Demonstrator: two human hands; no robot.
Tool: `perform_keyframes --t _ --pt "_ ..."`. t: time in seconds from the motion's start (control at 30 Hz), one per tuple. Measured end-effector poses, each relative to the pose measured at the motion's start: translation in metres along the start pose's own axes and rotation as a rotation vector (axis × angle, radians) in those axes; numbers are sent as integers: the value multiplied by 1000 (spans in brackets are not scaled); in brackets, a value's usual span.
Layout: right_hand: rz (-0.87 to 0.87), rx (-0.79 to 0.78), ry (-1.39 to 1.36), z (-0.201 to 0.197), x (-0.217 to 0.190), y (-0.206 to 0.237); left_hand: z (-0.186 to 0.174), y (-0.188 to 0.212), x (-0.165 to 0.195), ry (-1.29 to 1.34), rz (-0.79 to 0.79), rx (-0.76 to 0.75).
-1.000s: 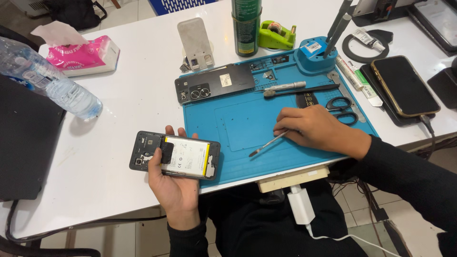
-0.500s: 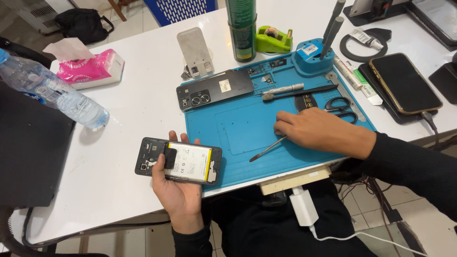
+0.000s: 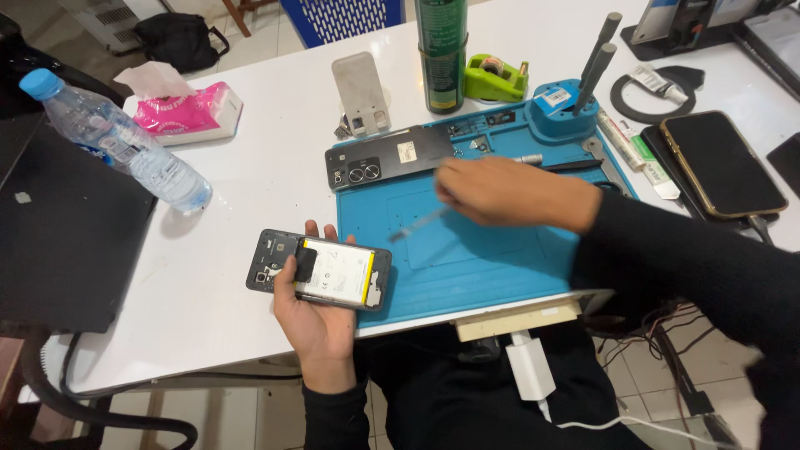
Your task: The person repairs a smartphone at a workbench. They hold the opened phone, use a spudger to pry at the battery and internal components, brush debris from the board, and use a precision screwdriver to unscrew and work on the phone's internals on a blue repair mat.
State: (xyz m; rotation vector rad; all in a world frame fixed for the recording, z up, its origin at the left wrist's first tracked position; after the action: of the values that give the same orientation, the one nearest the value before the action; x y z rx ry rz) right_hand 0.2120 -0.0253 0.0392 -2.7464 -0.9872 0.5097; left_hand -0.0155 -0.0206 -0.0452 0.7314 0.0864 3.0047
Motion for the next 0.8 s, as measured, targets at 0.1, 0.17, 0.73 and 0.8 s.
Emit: perform_keyframes --t 0.1,0.17,0.73,0.8 --pt "13 3 -19 11 3 -41 -4 -1 0 50 -12 20" --pt "30 -23 -11 17 2 -54 -5 0 2 34 5 21" --pt "113 -23 -219 31 -50 13 -9 8 15 296 136 -80" --pt "105 33 -170 33 -64 25 -6 10 14 322 134 -98"
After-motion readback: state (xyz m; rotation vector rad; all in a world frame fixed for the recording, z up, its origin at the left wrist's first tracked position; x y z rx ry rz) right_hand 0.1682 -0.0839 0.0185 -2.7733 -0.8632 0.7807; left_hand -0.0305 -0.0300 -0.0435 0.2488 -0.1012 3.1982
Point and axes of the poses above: each hand's wrist, its own y-axis away from the middle knuckle, its own z-axis out of the palm, x = y × z, the point moved 9 cm from there along -y, towards the middle knuckle
